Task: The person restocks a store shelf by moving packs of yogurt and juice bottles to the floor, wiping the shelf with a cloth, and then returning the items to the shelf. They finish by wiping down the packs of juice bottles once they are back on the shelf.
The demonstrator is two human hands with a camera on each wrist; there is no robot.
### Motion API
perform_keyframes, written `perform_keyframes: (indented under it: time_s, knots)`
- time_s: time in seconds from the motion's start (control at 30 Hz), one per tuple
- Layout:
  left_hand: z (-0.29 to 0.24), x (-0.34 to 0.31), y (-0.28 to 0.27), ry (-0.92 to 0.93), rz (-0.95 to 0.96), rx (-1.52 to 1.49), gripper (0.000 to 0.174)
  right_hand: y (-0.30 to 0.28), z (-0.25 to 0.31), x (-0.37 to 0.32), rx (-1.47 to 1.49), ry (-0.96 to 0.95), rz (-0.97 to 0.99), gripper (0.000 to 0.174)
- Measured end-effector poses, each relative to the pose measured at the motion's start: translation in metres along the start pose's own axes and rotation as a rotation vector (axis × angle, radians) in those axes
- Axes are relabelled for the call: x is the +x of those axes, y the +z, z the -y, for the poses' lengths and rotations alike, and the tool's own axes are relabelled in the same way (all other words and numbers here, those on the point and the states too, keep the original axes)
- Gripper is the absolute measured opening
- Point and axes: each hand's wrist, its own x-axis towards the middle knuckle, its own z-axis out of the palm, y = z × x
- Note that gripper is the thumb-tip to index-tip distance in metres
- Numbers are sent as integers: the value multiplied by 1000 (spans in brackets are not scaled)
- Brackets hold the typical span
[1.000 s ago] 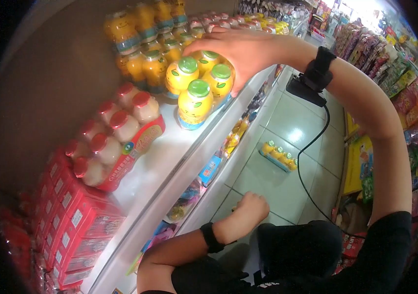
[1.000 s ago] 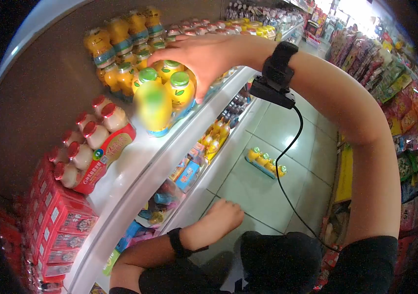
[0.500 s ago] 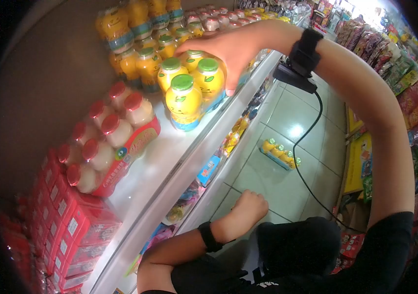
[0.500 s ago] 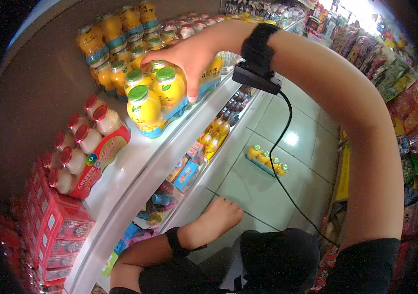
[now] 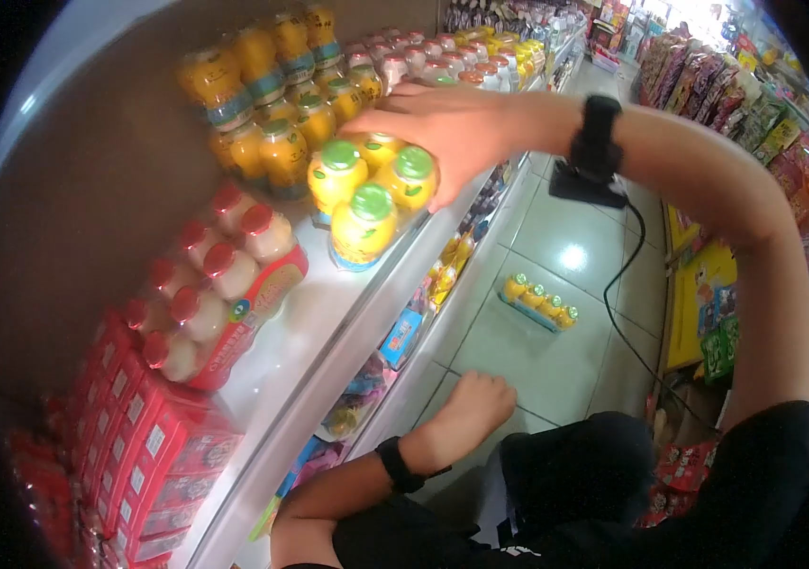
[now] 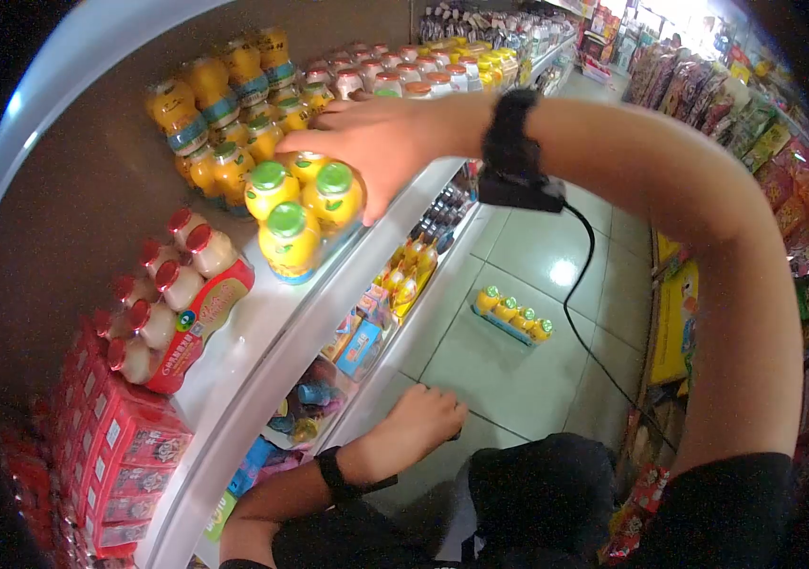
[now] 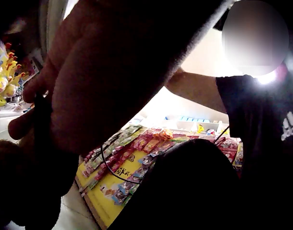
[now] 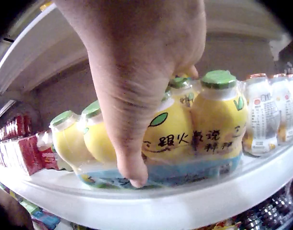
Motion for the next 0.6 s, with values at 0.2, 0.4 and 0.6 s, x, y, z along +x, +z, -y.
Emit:
perform_keyframes:
  time_s: [0.2, 0.4, 0.6]
  knots:
    - [-10, 1, -6, -73, 150, 74, 11, 31, 53, -45, -291, 71, -636, 74]
    - [-10, -11, 3, -101, 238, 47, 10, 55, 101, -93, -415, 322, -902, 57]
    - [6, -39, 4, -21, -60, -151, 13, 71, 147, -174, -347, 533, -839, 71]
